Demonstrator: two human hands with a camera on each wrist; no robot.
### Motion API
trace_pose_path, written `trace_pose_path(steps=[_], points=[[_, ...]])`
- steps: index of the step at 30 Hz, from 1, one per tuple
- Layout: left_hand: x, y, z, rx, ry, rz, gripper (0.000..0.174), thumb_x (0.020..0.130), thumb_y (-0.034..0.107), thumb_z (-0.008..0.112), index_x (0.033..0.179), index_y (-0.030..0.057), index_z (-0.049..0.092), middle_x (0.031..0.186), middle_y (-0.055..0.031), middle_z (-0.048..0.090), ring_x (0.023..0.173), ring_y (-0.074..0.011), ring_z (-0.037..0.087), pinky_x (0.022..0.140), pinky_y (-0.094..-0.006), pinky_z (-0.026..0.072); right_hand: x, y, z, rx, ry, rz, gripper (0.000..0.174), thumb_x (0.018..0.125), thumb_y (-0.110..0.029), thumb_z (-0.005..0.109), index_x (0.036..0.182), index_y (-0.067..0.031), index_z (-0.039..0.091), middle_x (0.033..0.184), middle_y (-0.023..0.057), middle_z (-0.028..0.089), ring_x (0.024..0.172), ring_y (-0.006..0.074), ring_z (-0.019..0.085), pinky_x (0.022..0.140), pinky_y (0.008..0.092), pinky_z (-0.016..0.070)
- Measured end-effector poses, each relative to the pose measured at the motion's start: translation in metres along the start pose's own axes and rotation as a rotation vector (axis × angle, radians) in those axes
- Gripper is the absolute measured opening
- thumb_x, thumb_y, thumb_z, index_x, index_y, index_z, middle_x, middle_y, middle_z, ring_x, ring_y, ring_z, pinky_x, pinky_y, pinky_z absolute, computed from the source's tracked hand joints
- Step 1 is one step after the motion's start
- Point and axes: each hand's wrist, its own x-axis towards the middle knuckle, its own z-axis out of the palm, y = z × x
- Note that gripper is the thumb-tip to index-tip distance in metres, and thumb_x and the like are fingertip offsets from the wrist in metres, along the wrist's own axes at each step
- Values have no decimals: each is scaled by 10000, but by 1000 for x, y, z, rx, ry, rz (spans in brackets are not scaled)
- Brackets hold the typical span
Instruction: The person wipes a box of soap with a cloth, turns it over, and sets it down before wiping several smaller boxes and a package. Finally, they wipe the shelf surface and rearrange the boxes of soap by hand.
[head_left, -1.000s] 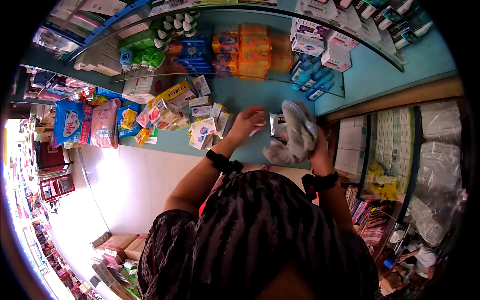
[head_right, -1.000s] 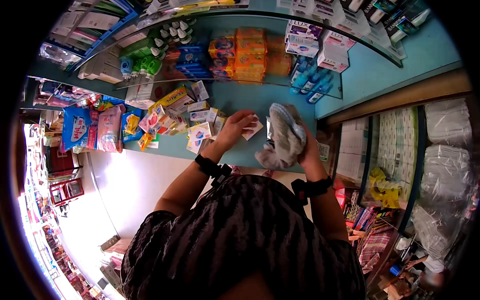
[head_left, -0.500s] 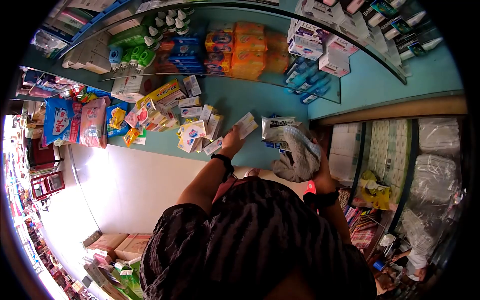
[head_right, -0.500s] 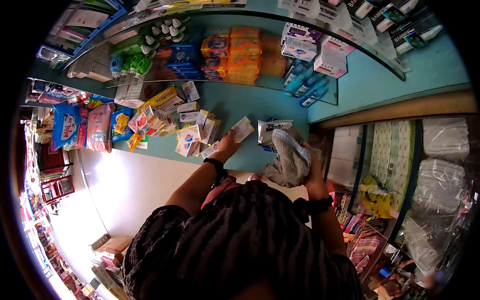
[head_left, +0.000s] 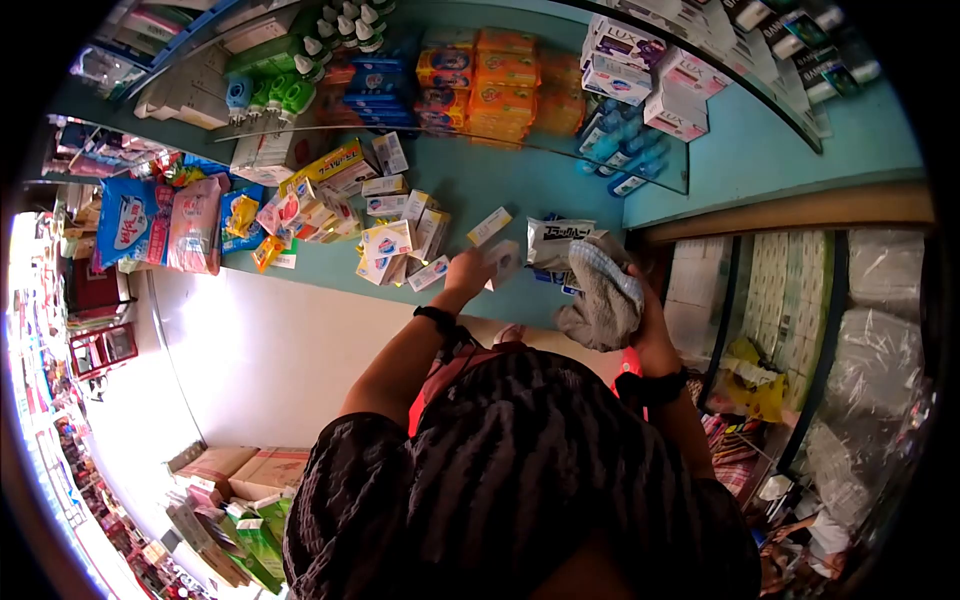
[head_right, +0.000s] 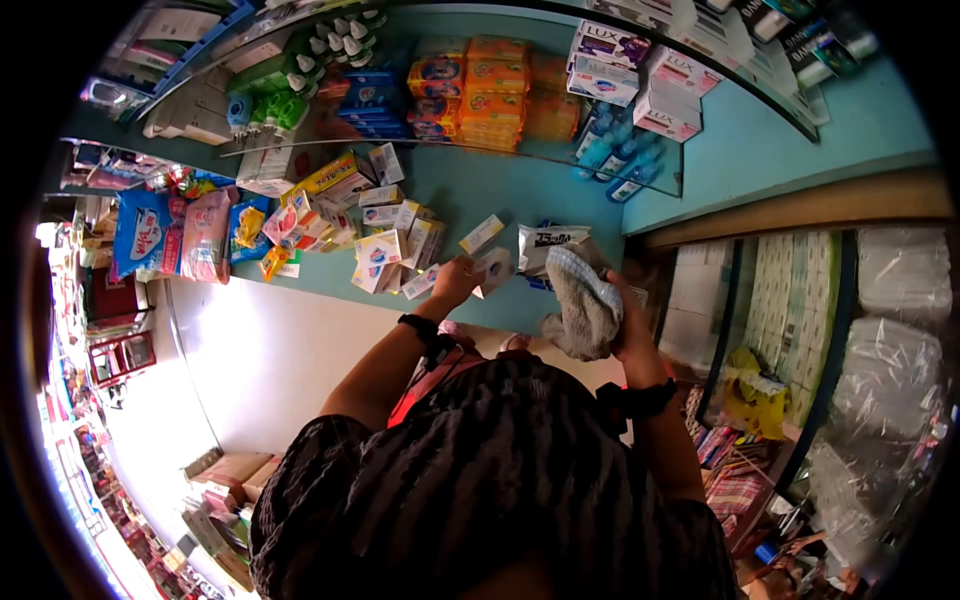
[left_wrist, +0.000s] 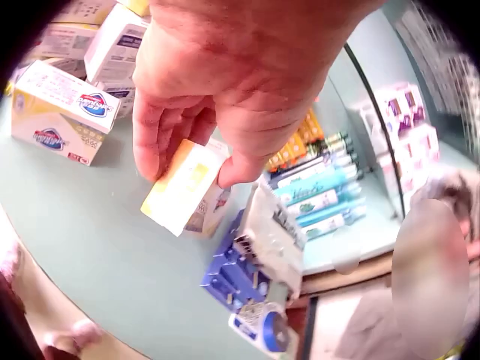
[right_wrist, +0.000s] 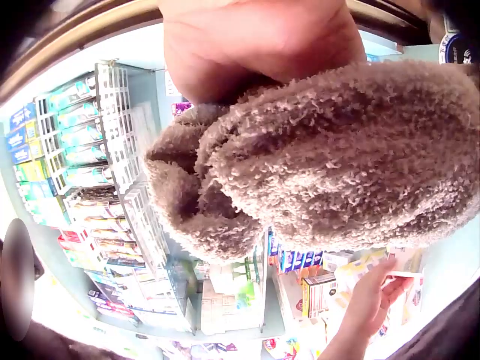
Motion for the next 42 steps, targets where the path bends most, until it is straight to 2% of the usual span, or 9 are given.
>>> trace_pose_path(steps=[4,9,13,16,19,24,30,39,42], points=[[-48,14,-43,-1022,-212,-183,445,828,216,640,1167,-17,470,1017,-109,582,815,-175,624,723,-275,539,-9,7,19,-67,-94,-127,432,901,-340,558,1208,-40,516,1110,95,599,960,192,604,829,329,496],[-86,59,-112,-1129,-234,13,491,857,198,621,1252,-4,411,1037,-106,554,825,-179,622,738,-261,535,-2,18,72,-569,-141,-497,376,936,-252,521,1246,-41,484,1098,53,584,959,147,571,841,296,456],[-107,96,-147,-1051,-268,207,457,861,170,617,1238,-18,440,984,-76,588,809,-143,613,712,-247,515,-1,45,137,-1677,-106,-1244,375,864,-142,564,1237,-122,526,1317,201,368,1144,360,452,892,377,424],[-119,111,-168,-938,-212,271,443,863,129,600,1254,-32,467,872,-60,627,814,-123,612,672,-237,494,1,43,157,-1501,-78,-1220,356,871,-152,558,1227,-144,541,1279,203,419,1102,368,489,888,373,432],[-125,103,-179,-839,-166,310,531,829,155,637,1260,-81,434,801,-81,630,686,-136,609,622,-243,477,8,40,162,-1190,16,-868,356,880,-164,556,1230,-105,532,1236,194,473,1056,317,540,873,357,444],[-131,84,-203,-906,-316,393,549,852,124,579,1346,-20,386,1064,-118,618,831,-139,601,744,-269,466,4,14,161,-360,-268,-507,453,922,-263,542,1307,-44,447,1186,63,542,1045,153,535,852,276,446],[-143,88,-219,-992,-371,470,442,896,110,493,1322,14,425,1234,-79,524,1087,-133,493,918,-262,391,-17,13,182,-554,-350,-354,436,916,-274,549,1284,-52,478,1130,36,573,987,121,558,822,255,441],[-134,84,-225,-1413,-528,482,285,952,187,481,1197,42,508,1116,-68,586,1024,-130,562,895,-277,452,-48,9,191,-244,-375,-290,420,915,-158,523,1299,-3,454,1190,69,576,1026,147,573,877,277,441],[-132,93,-229,-1248,-453,514,287,953,186,492,1200,40,509,1095,-63,600,977,-120,574,870,-254,456,-45,8,186,-244,-395,-202,497,903,-265,544,1313,-8,431,1195,87,570,1040,159,574,901,285,438]])
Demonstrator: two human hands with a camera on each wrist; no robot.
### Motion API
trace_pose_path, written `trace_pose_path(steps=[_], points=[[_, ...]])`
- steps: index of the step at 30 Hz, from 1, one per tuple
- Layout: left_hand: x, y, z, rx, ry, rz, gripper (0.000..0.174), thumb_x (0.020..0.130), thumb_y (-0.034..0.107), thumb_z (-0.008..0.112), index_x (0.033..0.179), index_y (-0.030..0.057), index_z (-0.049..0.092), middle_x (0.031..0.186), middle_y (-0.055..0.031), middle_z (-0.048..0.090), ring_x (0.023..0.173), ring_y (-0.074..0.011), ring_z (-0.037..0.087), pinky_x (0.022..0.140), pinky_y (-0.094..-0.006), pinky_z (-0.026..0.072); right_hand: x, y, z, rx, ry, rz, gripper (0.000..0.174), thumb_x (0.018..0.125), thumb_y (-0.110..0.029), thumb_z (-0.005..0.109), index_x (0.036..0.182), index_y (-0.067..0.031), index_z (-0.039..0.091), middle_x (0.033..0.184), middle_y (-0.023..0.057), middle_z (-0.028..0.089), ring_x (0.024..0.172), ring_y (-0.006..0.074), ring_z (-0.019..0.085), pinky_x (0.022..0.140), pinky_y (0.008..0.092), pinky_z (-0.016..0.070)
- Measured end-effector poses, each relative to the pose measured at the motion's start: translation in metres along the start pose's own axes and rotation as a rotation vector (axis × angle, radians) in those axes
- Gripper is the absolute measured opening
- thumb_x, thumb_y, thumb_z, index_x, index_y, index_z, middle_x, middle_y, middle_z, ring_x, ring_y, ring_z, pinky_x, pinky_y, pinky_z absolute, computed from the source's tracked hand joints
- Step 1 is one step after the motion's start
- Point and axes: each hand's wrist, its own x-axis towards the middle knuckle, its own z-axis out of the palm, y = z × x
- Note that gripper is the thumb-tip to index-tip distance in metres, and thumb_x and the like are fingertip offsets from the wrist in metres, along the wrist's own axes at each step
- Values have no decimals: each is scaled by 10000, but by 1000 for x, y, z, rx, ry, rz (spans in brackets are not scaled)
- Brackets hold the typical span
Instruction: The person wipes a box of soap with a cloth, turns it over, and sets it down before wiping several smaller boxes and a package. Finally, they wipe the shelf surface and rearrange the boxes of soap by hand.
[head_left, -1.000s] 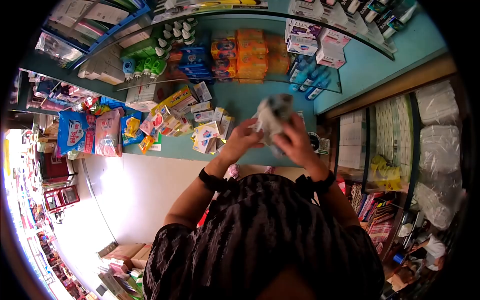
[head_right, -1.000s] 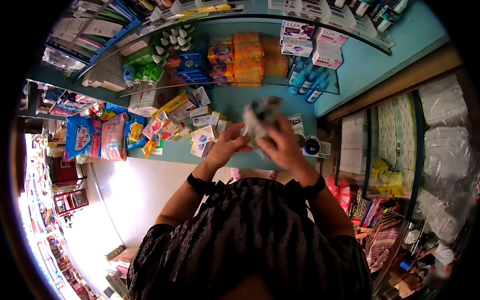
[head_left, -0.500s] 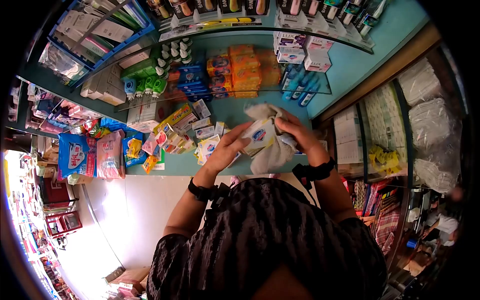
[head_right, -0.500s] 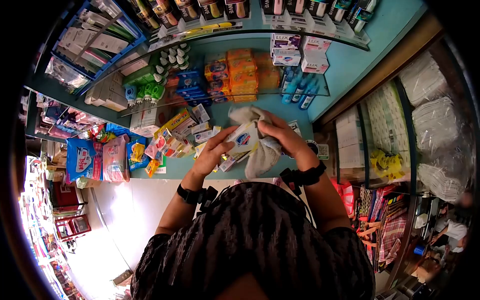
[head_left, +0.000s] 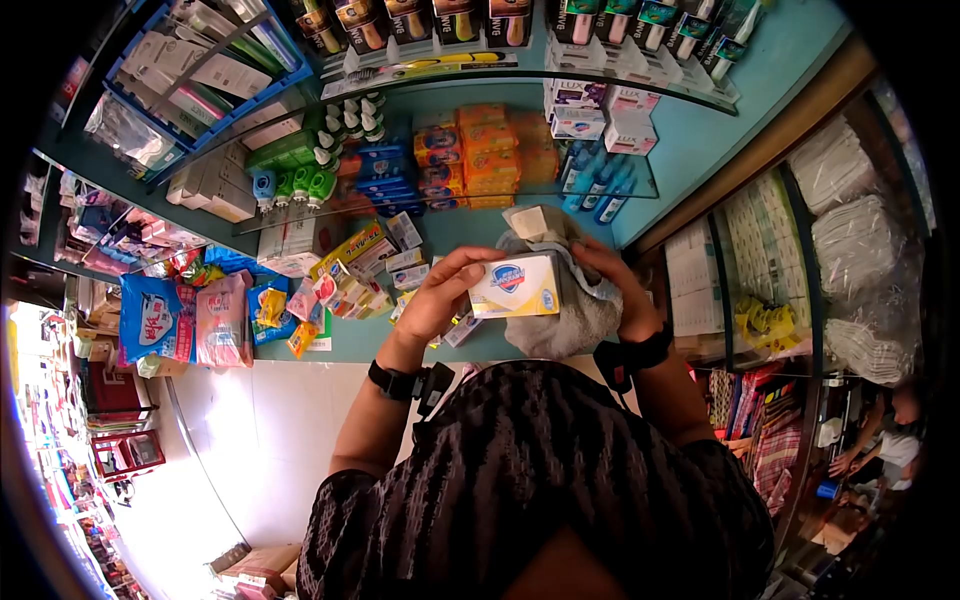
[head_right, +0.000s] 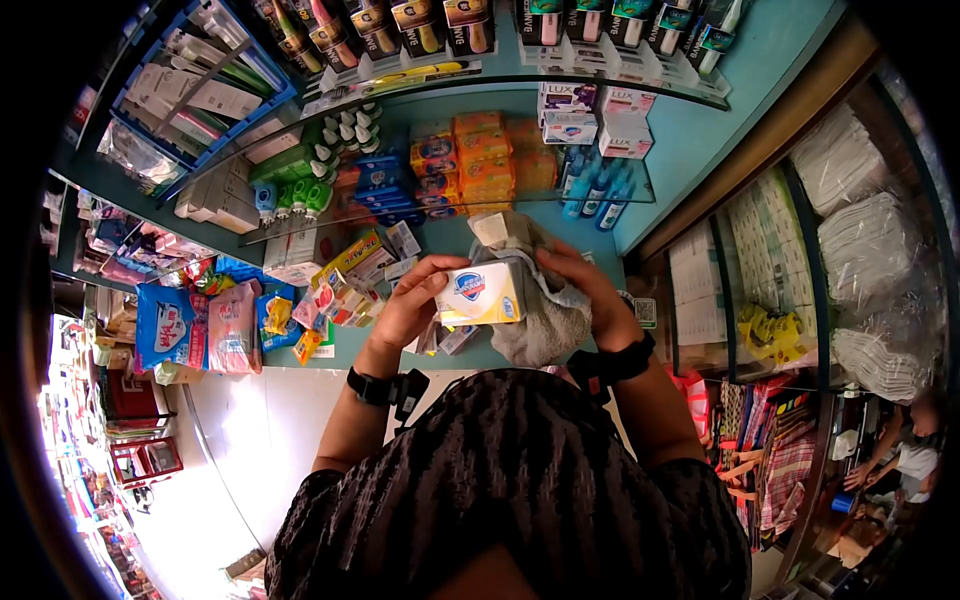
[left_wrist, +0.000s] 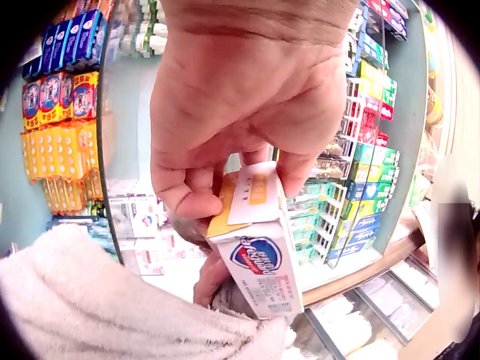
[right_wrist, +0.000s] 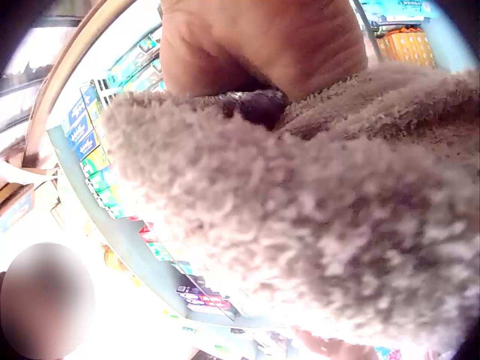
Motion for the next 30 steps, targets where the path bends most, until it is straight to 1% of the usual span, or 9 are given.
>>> trace_pose_path(steps=[2,6,9,13,14,18,24,28,30], points=[[6,6,3,111,24,-14,259,949,193,508,1156,40,534,1037,-53,607,927,-101,568,831,-237,450,-6,-3,7,-44,-32,77,548,864,-330,582,1294,-18,449,1178,90,574,1036,167,574,894,282,438],[20,15,14,369,230,147,253,964,253,477,1138,71,502,870,-6,572,816,-84,570,736,-224,474,0,8,0,-282,-27,-144,503,827,-227,606,1268,-23,474,1132,68,585,991,150,573,850,278,447],[30,9,12,490,269,-26,312,974,320,446,1188,94,454,835,0,546,785,-83,556,706,-244,479,0,4,2,-448,-32,-175,490,813,-160,636,1260,-22,487,1081,47,592,938,112,565,814,257,452],[28,10,30,110,244,-128,429,979,393,391,1309,119,402,1075,-48,575,917,-133,594,753,-307,505,-3,4,4,-641,-40,-200,431,830,-136,634,1219,4,513,1032,27,589,890,89,546,788,257,454],[30,7,27,125,197,-124,442,982,377,384,1344,124,375,1181,-73,550,997,-157,589,792,-327,512,-1,5,1,-720,-84,-201,416,837,-133,614,1219,0,513,1057,66,594,905,130,565,793,285,461],[32,-4,15,232,226,-98,429,982,340,384,1346,114,359,1183,-63,537,1016,-153,571,814,-301,494,0,6,14,-1097,-82,-456,418,812,-87,582,1227,-69,530,1038,175,582,929,257,588,798,347,464],[26,-3,39,47,61,-67,408,972,325,387,1294,74,370,1136,-37,512,1043,-134,512,892,-290,428,18,-1,6,-1066,92,-570,392,841,-116,562,1226,-51,518,996,141,587,877,216,585,769,331,464],[29,0,25,-139,-11,-28,460,963,336,418,1307,39,344,1245,-83,496,1128,-171,502,936,-317,419,17,-11,7,-740,53,-315,389,909,-156,508,1254,21,471,985,62,568,847,108,525,752,296,458],[30,5,19,-299,-53,-101,462,971,375,385,1283,35,402,1197,-99,546,1070,-199,553,927,-341,438,21,-3,6,-729,80,-329,408,914,-167,509,1276,12,451,1004,70,570,869,116,534,762,291,455]])
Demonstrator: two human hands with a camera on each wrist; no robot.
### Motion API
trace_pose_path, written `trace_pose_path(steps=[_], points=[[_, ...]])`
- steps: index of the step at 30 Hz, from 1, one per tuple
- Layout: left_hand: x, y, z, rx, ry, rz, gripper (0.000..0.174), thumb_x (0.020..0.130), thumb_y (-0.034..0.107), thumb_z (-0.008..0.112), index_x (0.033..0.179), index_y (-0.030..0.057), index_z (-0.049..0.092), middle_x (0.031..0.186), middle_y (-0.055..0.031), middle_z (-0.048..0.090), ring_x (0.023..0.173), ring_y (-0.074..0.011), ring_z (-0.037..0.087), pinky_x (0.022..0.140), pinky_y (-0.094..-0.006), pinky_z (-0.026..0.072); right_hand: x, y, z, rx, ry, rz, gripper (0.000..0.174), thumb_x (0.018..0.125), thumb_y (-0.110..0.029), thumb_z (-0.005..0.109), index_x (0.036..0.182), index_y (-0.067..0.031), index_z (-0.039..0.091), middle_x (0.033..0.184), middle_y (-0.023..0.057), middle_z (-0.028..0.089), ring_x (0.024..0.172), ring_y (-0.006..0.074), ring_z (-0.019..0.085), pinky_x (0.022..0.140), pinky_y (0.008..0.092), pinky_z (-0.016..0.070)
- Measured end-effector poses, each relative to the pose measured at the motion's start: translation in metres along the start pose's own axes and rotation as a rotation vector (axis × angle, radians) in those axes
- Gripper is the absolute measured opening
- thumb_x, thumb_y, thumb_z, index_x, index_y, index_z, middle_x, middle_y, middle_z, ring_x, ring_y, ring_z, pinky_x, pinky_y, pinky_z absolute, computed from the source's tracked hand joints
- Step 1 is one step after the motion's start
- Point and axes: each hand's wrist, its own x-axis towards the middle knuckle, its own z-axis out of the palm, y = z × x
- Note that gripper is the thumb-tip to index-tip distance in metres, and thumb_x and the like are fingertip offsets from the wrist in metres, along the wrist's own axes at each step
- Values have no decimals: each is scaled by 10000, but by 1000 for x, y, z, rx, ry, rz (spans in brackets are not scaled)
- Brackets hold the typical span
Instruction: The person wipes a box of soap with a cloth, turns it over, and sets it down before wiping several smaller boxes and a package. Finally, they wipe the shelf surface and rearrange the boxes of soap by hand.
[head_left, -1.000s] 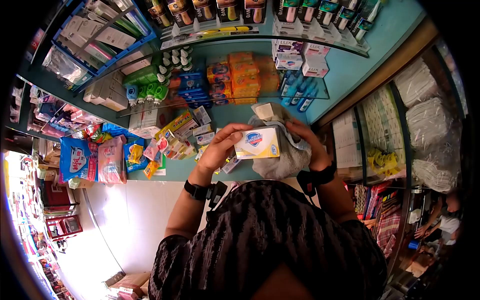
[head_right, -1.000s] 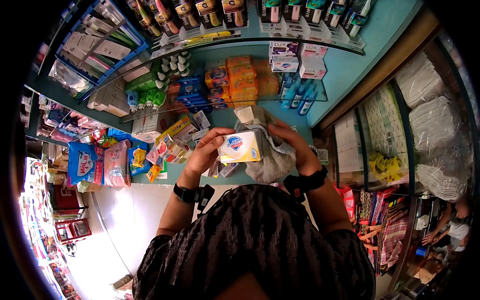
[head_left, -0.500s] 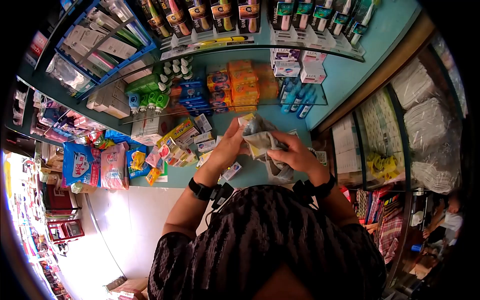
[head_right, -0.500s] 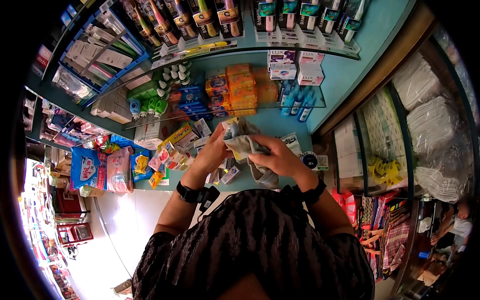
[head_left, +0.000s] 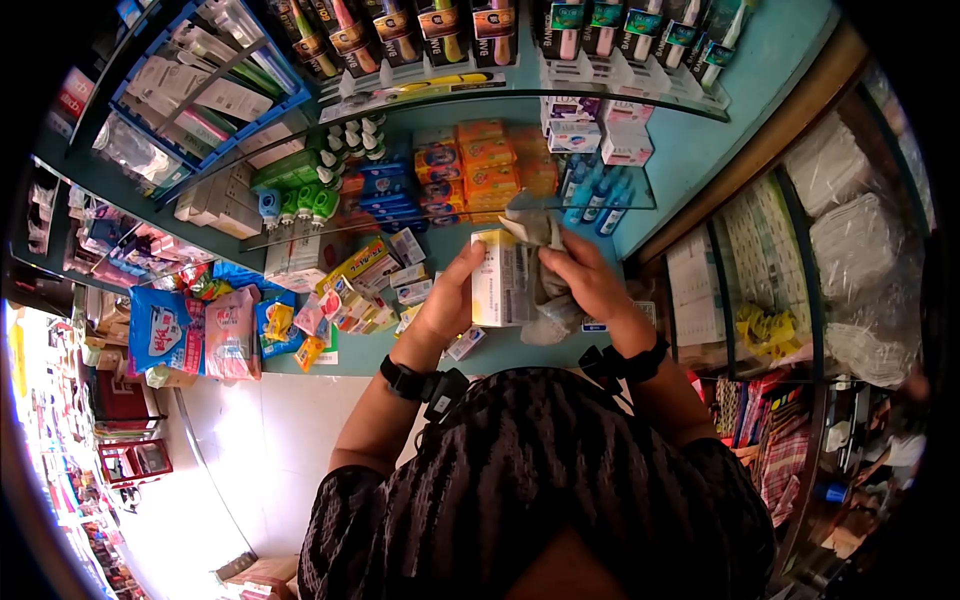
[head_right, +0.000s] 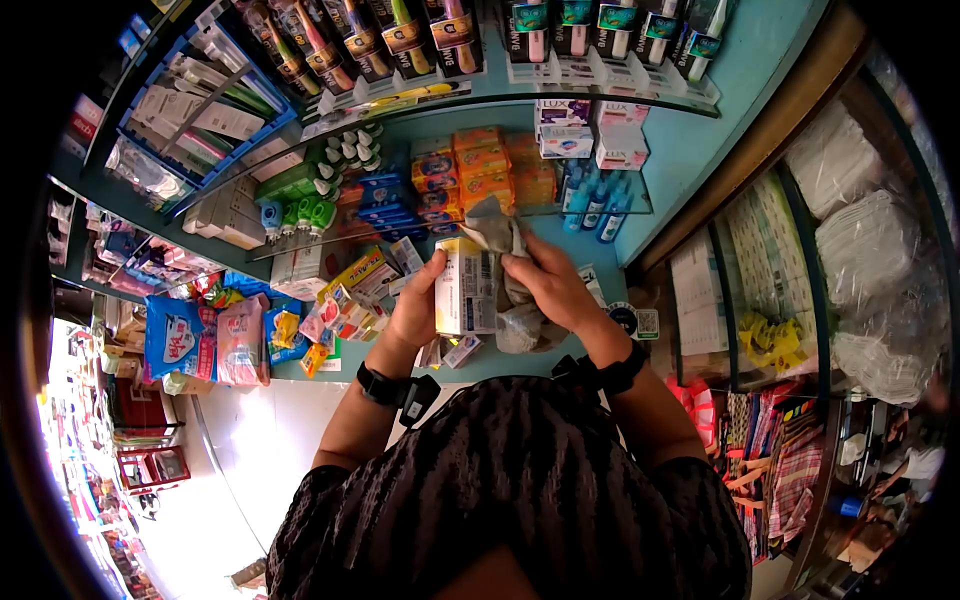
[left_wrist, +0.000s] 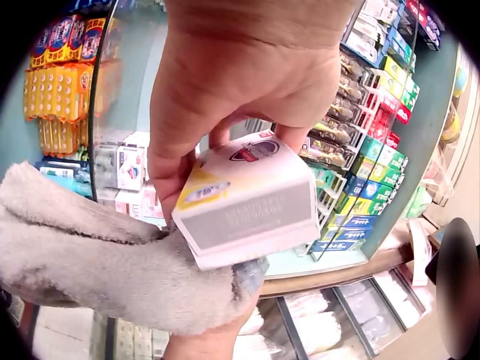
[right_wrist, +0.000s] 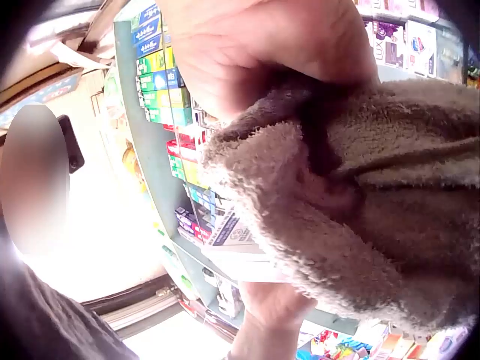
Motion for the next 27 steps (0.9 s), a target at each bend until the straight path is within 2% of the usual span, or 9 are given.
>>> trace_pose_path(steps=[3,5,9,11,14,18,20,21,27], points=[[4,5,1,-121,57,15,483,971,421,360,1242,37,470,1147,-121,585,1033,-216,584,912,-370,462,0,-1,17,-51,-17,-14,469,923,-189,511,1337,-2,393,1046,124,576,921,183,565,805,315,451],[8,5,4,-172,95,72,498,970,440,350,1227,39,493,1136,-132,595,1030,-224,589,909,-382,469,4,8,22,-212,-10,-199,500,913,-186,519,1367,-38,373,1057,182,574,926,261,588,795,340,461],[15,15,-14,-265,64,148,515,967,446,351,1227,26,494,1165,-151,581,1054,-267,574,922,-395,454,-6,-5,29,-435,-178,-181,515,877,-144,553,1369,-124,403,1028,241,558,884,349,593,763,366,464],[16,25,-19,-248,100,159,524,965,446,356,1233,16,488,1191,-164,565,1074,-290,562,934,-406,444,-11,-14,31,-450,-256,-227,507,873,-141,550,1362,-128,416,1000,236,560,857,339,594,753,361,464],[18,33,-23,-250,117,218,545,968,451,327,1252,9,472,1192,-165,560,1075,-295,555,924,-408,450,-8,-10,17,-462,-496,-59,505,864,-152,560,1346,-87,428,1026,196,579,869,280,598,767,335,468],[18,38,-19,-208,111,277,559,974,449,294,1282,9,449,1215,-144,551,1112,-296,539,931,-391,445,-8,10,9,-133,-166,71,462,877,-147,535,1308,-11,440,1103,79,582,965,137,556,846,283,450],[17,33,-20,-177,29,296,483,985,381,302,1245,19,489,1221,-146,550,1129,-287,534,942,-403,445,0,10,6,211,-52,114,451,896,-145,508,1322,-20,425,1130,67,566,1000,125,543,869,276,439],[17,29,-12,-140,148,247,500,987,408,287,1232,27,501,1176,-125,579,1073,-267,567,918,-368,459,6,6,5,385,10,134,446,906,-144,495,1328,-25,418,1143,61,558,1018,119,537,881,273,434],[15,18,13,393,231,353,457,969,424,388,1150,29,530,1029,-81,617,902,-150,605,767,-276,493,15,-7,20,226,50,104,492,947,-198,477,1387,-33,334,1264,84,472,1112,140,483,938,267,406]])
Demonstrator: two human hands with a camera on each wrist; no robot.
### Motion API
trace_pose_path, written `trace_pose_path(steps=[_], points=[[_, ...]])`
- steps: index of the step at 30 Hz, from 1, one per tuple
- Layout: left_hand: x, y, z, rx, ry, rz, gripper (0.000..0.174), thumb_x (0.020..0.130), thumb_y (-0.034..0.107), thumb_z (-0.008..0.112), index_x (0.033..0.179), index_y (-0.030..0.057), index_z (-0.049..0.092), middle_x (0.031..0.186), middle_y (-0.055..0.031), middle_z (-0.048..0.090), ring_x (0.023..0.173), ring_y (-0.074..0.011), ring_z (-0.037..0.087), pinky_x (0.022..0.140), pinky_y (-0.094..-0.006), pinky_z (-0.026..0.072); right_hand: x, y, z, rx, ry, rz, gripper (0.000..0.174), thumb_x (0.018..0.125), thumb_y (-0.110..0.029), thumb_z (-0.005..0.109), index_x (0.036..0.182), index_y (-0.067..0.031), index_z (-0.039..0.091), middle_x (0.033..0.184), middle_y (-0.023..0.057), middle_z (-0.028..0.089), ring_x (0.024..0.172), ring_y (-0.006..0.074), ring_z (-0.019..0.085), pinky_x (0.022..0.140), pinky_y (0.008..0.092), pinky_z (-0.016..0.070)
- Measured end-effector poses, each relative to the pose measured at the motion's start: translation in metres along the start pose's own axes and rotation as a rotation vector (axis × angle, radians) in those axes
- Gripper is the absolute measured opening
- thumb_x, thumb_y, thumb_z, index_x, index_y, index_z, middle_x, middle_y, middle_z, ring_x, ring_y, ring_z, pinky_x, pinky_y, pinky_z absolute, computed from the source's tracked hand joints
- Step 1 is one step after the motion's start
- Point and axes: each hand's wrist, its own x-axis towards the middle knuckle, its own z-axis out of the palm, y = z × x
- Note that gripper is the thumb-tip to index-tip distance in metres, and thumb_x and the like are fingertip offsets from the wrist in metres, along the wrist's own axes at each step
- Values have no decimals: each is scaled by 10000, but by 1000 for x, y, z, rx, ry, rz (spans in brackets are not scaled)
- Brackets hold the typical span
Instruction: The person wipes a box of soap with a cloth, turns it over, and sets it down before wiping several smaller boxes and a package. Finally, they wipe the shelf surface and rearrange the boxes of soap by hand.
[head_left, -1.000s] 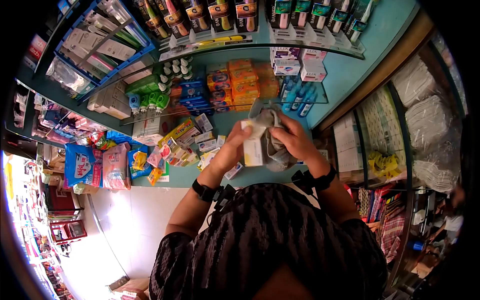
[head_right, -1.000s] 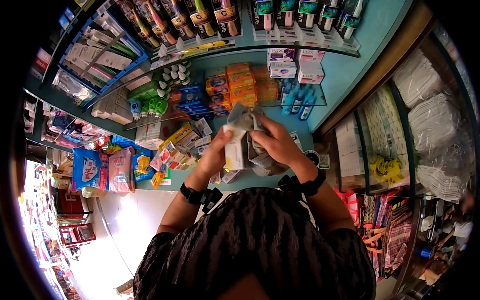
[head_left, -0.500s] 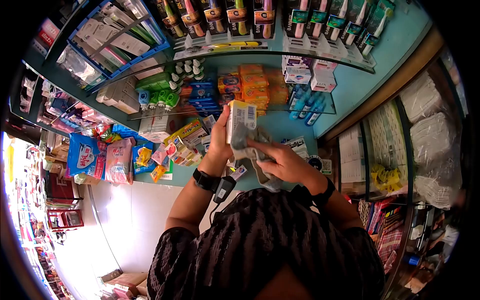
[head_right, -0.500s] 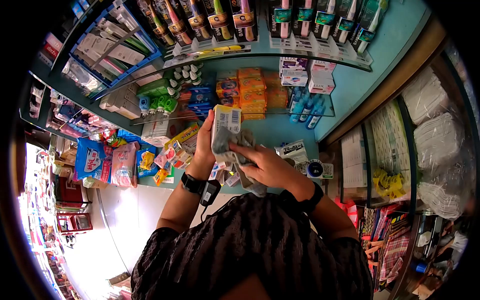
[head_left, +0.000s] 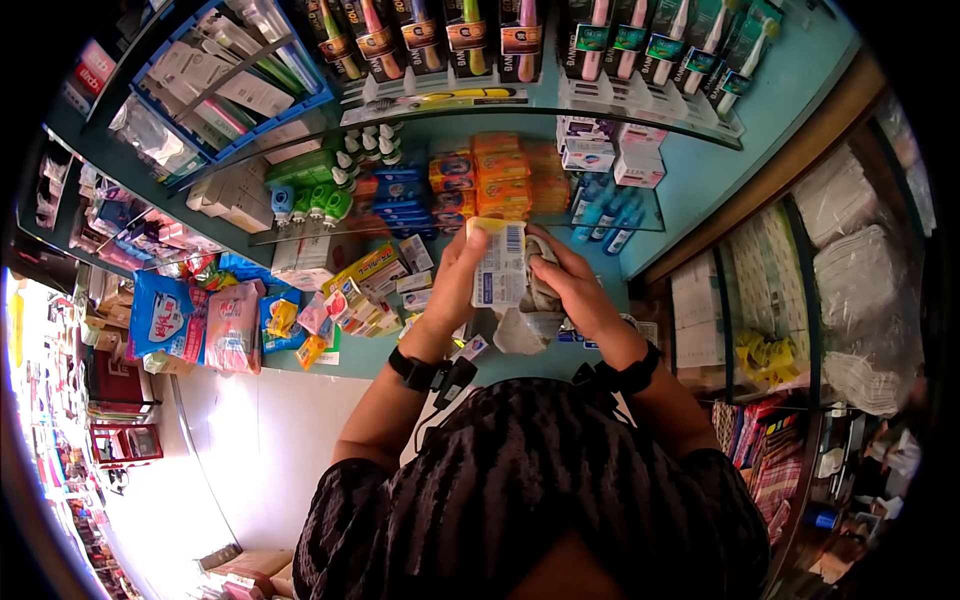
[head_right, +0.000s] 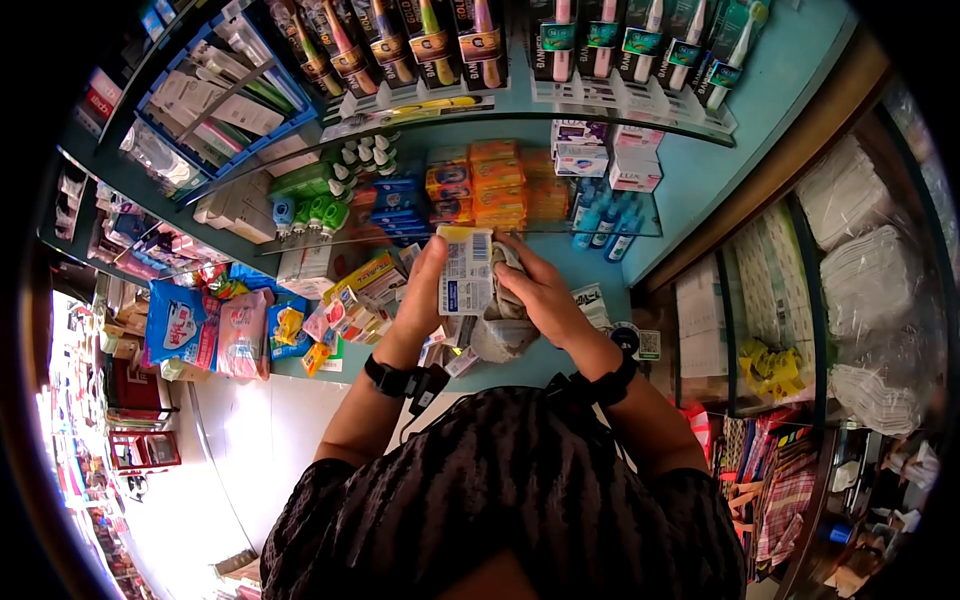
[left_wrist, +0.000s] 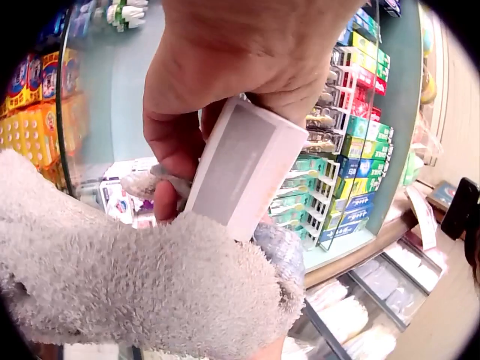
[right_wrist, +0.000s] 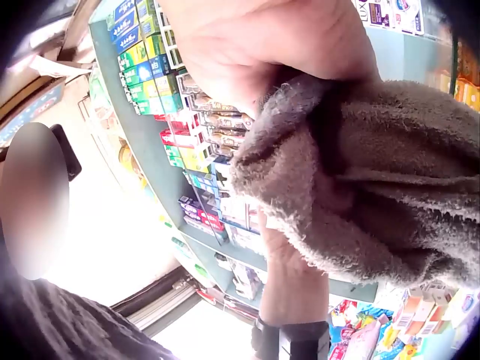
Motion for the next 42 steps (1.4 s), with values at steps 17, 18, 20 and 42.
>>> trace_pose_path(steps=[17,18,20,42], points=[[14,9,-6,201,255,182,284,897,167,543,1138,21,513,954,-64,621,816,-117,602,707,-251,492,1,26,-13,-40,-215,114,541,892,-156,543,1369,-14,331,1262,105,470,1133,177,476,944,294,392],[14,10,0,329,267,250,303,893,160,552,1156,19,500,975,-66,618,833,-114,595,728,-249,487,1,27,-13,36,-185,141,540,892,-154,544,1368,-16,330,1241,103,484,1102,170,498,920,291,412],[8,10,12,438,144,245,392,886,134,563,1240,17,443,1094,-88,575,967,-141,552,849,-273,445,0,25,-13,186,-120,192,540,891,-149,547,1368,-19,329,1198,97,512,1041,156,543,873,286,451],[104,-59,-112,1589,205,348,582,756,222,666,1288,164,437,1190,-110,504,1137,-319,463,961,-549,323,17,-2,-72,261,119,156,362,894,-251,535,1176,-27,495,970,111,614,761,225,648,666,339,539]])
